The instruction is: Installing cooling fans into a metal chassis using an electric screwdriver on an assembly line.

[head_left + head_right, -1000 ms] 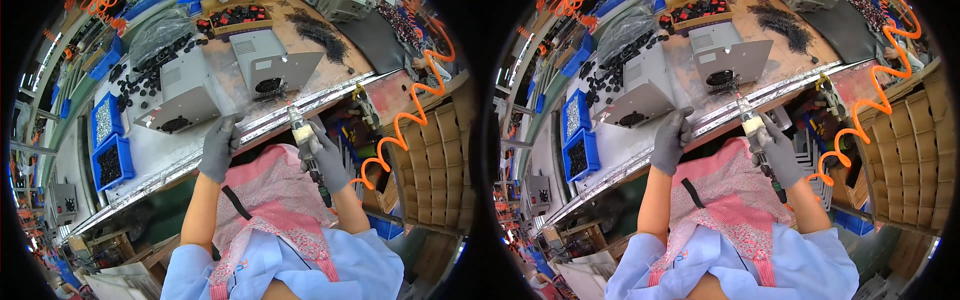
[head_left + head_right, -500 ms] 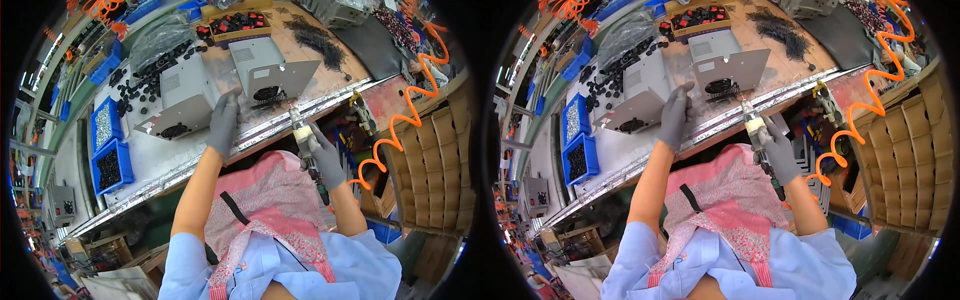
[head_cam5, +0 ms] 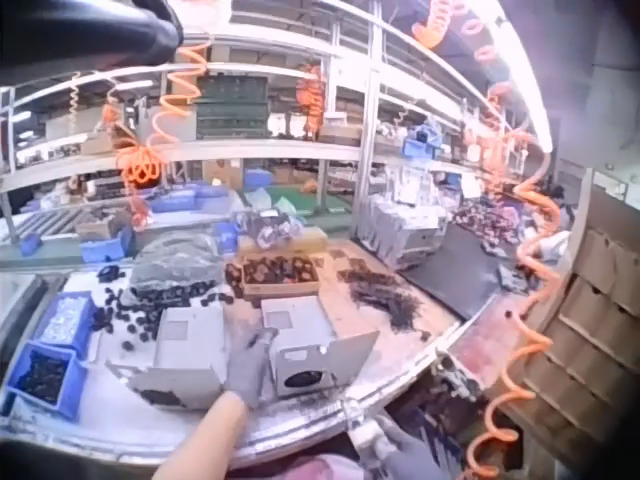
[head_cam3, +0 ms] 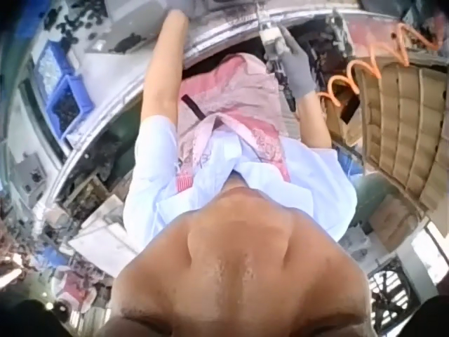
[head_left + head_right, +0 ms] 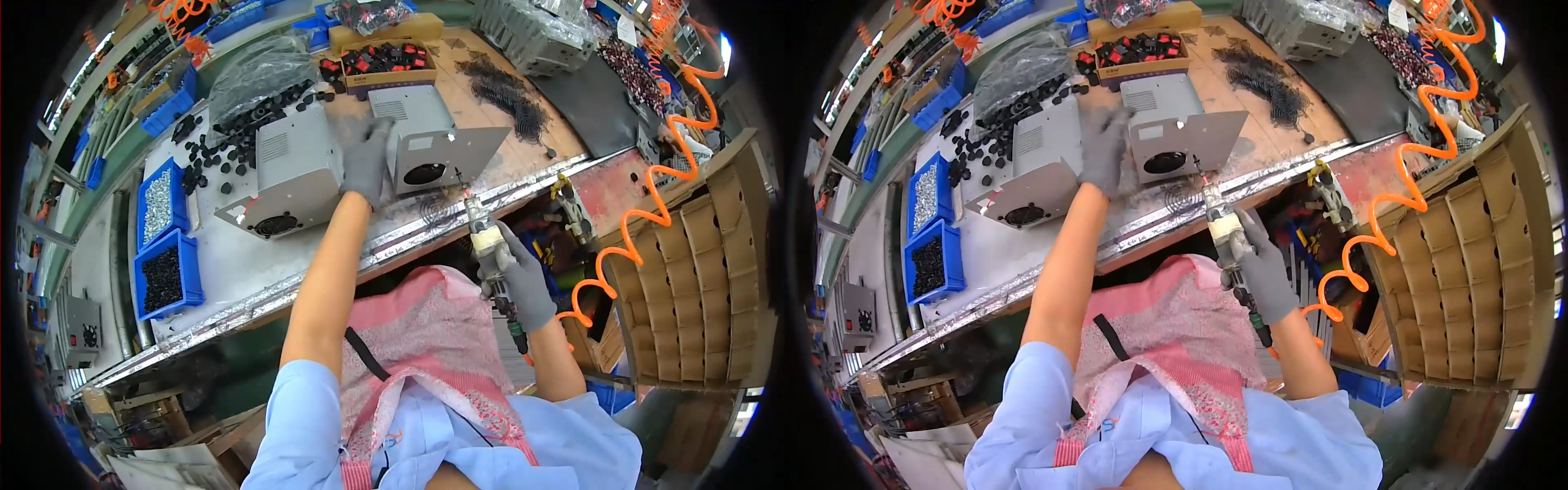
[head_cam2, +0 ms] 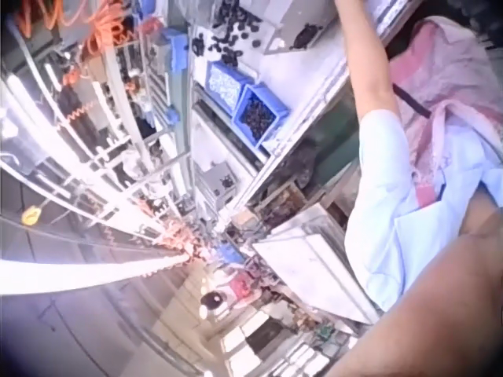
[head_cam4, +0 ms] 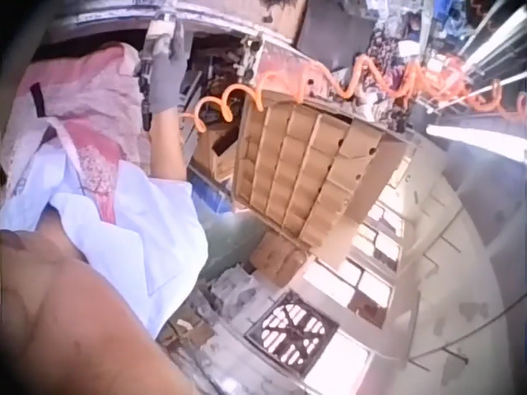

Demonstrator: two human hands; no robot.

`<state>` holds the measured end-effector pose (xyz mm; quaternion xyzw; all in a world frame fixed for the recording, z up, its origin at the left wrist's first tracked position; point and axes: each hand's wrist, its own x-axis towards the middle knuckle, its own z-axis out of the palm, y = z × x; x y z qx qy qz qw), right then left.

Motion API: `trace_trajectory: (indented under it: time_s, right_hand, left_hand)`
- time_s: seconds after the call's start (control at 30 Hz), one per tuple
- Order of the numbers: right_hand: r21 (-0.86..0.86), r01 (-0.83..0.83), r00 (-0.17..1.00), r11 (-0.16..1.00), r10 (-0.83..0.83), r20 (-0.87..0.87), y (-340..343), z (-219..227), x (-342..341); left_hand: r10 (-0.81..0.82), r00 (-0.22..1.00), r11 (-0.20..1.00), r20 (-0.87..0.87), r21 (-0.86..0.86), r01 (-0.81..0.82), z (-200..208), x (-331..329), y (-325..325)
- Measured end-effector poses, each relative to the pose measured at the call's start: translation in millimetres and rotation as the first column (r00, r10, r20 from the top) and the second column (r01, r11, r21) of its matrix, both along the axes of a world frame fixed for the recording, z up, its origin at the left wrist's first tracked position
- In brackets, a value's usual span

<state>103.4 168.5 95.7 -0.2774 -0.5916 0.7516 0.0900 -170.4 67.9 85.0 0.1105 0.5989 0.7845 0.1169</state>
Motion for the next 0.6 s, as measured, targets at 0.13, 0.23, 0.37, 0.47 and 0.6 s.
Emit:
trace_trajectory:
  time_s: [0.13, 0.23, 0.37, 0.47, 0.6]
  right_hand:
    - [-0.013, -0.002, 1.0, 1.0, 0.002, -0.023, 4.7, -6.4, 6.3]
    - [-0.018, 0.108, 0.994, 0.994, -0.108, -0.032, -2.9, -0.5, 1.6]
    - [-0.007, 0.065, 0.998, 0.998, -0.065, -0.015, -4.9, 2.3, 6.4]
    - [0.017, 0.046, 0.999, 0.999, -0.045, -0.027, -9.7, 7.1, 12.6]
    - [0.049, 0.089, 0.996, 0.995, -0.089, 0.003, -16.3, 17.2, 19.2]
  left_hand:
    - [0.246, 0.877, 0.943, -0.413, -0.105, -0.315, -9.8, 66.9, -29.3]
    - [-0.23, 0.879, 0.767, -0.418, -0.634, -0.101, -27.0, 107.5, -47.0]
    - [-0.628, 0.644, 0.506, -0.437, -0.858, -0.089, -18.0, 102.2, -37.7]
    - [-0.719, 0.577, 0.389, -0.387, -0.913, -0.128, -21.5, 92.1, -27.5]
    - [-0.732, 0.589, 0.351, -0.342, -0.93, -0.104, -16.8, 90.7, -25.5]
